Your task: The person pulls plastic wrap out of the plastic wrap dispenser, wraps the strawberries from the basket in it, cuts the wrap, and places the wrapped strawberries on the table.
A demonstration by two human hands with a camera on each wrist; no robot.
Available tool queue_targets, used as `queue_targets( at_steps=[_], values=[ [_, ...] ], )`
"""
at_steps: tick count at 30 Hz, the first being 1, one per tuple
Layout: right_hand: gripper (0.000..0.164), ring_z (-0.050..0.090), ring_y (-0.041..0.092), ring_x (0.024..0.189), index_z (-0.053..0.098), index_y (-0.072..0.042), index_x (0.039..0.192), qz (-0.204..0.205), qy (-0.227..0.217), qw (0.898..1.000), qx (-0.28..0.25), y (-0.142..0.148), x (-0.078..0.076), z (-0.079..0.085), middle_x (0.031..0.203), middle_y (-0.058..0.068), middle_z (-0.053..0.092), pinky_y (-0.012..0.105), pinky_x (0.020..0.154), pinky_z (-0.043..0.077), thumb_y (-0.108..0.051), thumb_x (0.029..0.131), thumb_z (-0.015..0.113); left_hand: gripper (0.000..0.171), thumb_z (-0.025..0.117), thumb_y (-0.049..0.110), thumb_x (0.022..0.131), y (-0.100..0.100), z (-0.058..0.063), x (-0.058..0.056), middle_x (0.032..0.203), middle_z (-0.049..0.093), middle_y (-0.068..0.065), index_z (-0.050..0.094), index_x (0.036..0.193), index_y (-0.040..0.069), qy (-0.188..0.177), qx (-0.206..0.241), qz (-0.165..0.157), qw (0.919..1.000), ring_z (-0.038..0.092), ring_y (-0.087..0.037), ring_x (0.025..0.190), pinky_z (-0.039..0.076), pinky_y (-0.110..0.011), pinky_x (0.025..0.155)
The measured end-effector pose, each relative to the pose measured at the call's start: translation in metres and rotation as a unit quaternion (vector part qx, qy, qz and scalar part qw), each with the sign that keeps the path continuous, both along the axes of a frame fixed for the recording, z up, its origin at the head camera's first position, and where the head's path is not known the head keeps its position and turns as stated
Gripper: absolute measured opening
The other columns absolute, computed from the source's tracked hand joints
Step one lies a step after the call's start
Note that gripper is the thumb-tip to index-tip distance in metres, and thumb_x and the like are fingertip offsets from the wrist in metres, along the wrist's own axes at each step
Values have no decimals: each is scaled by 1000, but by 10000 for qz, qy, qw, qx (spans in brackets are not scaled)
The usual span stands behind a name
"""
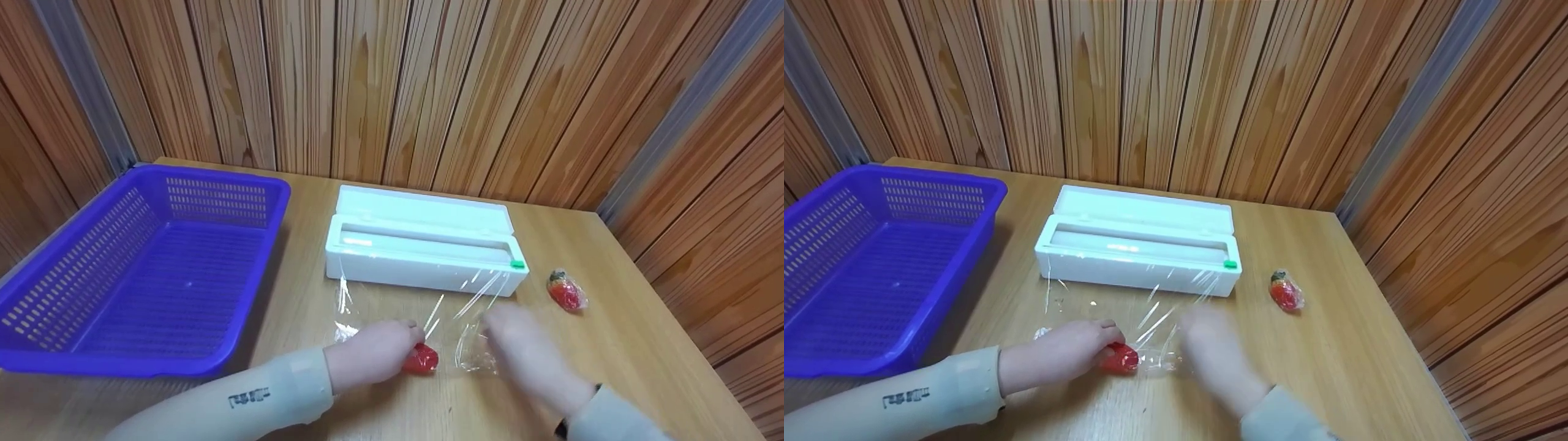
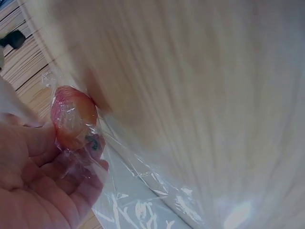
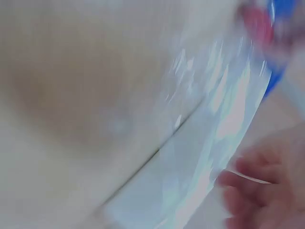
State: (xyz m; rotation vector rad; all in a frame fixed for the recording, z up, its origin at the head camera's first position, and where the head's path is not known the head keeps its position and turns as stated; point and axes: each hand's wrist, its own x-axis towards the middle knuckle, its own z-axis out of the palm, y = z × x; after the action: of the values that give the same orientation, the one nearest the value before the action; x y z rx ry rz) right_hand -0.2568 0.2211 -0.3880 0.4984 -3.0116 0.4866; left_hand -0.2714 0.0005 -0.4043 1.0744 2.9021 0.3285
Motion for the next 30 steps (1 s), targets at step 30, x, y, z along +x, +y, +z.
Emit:
queue_targets(
  at_steps=[30],
  values=[
    [21, 53, 19, 94, 51, -8, 107, 2662, 2434, 9086, 2107, -64, -3, -34, 109, 6, 52, 30, 72, 51, -17, 89, 47, 15, 61, 18, 77, -6, -7, -13, 80, 54, -1, 64, 89, 9, 345, 348, 349, 9982, 52, -14, 73, 46, -25, 66]
  ],
)
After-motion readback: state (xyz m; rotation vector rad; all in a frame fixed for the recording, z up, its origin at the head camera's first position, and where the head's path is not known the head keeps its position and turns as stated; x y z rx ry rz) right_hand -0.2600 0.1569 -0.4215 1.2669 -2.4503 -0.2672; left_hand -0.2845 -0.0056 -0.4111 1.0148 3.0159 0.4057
